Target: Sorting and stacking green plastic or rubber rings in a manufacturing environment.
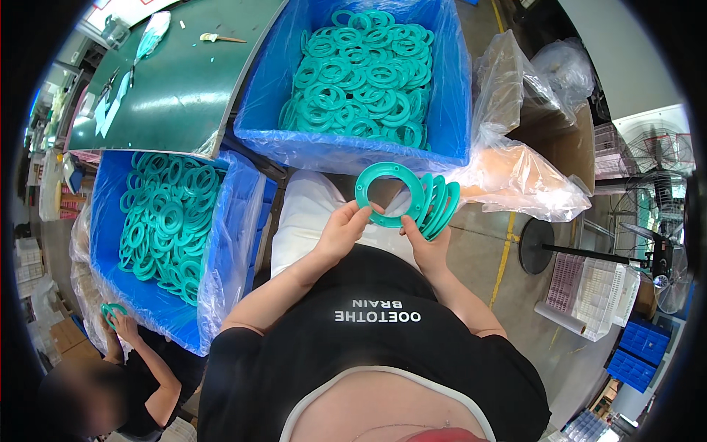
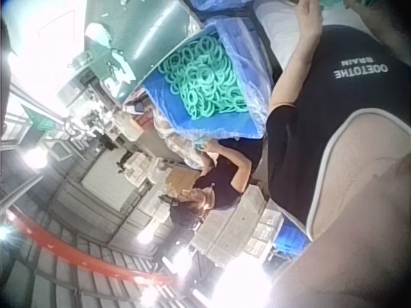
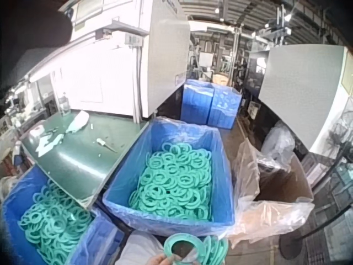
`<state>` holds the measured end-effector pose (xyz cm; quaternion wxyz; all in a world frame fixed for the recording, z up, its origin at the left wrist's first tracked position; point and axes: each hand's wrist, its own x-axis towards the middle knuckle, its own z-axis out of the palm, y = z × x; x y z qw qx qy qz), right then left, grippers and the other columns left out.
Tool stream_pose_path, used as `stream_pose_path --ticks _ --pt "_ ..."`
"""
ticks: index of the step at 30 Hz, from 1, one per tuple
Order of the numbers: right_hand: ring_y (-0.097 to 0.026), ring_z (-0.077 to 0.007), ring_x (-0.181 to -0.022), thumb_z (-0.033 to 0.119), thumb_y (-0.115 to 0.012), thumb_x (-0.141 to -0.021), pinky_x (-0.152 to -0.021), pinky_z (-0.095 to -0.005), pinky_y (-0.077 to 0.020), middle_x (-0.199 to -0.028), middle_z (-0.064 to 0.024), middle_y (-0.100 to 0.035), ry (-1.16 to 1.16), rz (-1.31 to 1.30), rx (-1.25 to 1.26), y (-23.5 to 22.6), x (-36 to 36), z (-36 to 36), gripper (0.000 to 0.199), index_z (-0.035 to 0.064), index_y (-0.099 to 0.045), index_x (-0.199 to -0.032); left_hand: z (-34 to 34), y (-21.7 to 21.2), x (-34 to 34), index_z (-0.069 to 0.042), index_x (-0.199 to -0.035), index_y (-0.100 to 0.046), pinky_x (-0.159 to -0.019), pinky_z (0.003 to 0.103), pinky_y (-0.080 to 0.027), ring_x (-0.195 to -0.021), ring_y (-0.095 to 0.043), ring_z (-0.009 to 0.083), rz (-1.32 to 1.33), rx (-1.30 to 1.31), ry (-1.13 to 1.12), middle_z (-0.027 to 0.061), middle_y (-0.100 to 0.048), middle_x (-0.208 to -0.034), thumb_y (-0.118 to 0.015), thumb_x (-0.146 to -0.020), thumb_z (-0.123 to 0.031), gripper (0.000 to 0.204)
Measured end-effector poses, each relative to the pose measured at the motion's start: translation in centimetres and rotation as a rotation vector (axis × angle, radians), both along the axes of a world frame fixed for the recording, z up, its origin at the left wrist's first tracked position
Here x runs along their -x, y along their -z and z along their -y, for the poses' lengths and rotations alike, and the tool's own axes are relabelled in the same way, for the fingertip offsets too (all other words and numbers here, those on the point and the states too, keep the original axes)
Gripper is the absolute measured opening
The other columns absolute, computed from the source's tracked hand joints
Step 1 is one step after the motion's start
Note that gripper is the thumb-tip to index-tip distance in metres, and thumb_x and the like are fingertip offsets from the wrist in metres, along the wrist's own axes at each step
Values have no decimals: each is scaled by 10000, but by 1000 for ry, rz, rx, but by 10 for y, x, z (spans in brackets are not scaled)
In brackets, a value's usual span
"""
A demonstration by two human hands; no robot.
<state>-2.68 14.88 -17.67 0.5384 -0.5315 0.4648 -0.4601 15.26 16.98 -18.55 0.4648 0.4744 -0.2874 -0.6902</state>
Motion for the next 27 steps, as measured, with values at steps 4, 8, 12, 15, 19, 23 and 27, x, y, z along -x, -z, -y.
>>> stream_pose_path --ticks 4,8,12,15,19,23,27 --pt "-567 -108 -631 36 -623 -833 -583 -246 -454 -769 -47 -596 12 131 -148 -10 8 6 104 15 -570 -920 -4 4 -2 -44 -1023 -613 -450 177 -224 -513 -295 -6 -35 31 79 -93 -420 -651 -444 -925 -122 210" --pt "-557 -113 -643 75 -600 -859 -652 -279 -473 -750 -41 -583 149 273 -280 -30 28 28 83 40 -565 -926 0 -4 -3 5 -1002 -589 -453 179 -218 -507 -270 14 -217 61 82 -64 -379 -642 -376 -892 -56 248" --pt "-510 -124 -703 160 -573 -897 -790 -335 -446 -686 -15 -505 353 1047 -363 -94 57 78 122 57 -547 -958 2 8 -17 15 -864 -553 -454 188 -224 -519 -283 43 -516 -53 158 -18 -379 -648 -357 -868 -60 210" --pt "-504 -142 -757 318 -525 -917 -864 -332 -424 -686 4 -445 311 879 -282 -74 72 90 296 47 -534 -1035 2 8 -12 -3 -794 -529 -457 186 -229 -526 -293 44 -552 -112 136 -1 -407 -665 -374 -897 -110 215" --pt "-512 -140 -697 247 -562 -904 -743 -262 -414 -710 -20 -528 -70 520 -193 -52 45 54 217 47 -562 -988 3 2 -8 -19 -787 -563 -463 184 -230 -560 -322 45 -385 -95 68 -23 -406 -660 -398 -939 -202 289" --pt "-556 -157 -733 273 -654 -818 -861 -330 -348 -724 -21 -587 -435 73 -144 -44 27 31 243 68 -598 -937 9 -10 -10 -41 -777 -562 -475 183 -223 -570 -320 34 -228 -110 -2 -40 -409 -669 -439 -951 -288 326" --pt "-597 -211 -823 351 -693 -761 -971 -462 -234 -775 -40 -631 -611 -696 619 -46 12 31 286 109 -628 -901 10 -11 -15 -49 -830 -593 -473 184 -210 -556 -304 26 -306 -116 -7 -53 -398 -668 -474 -940 -261 267"
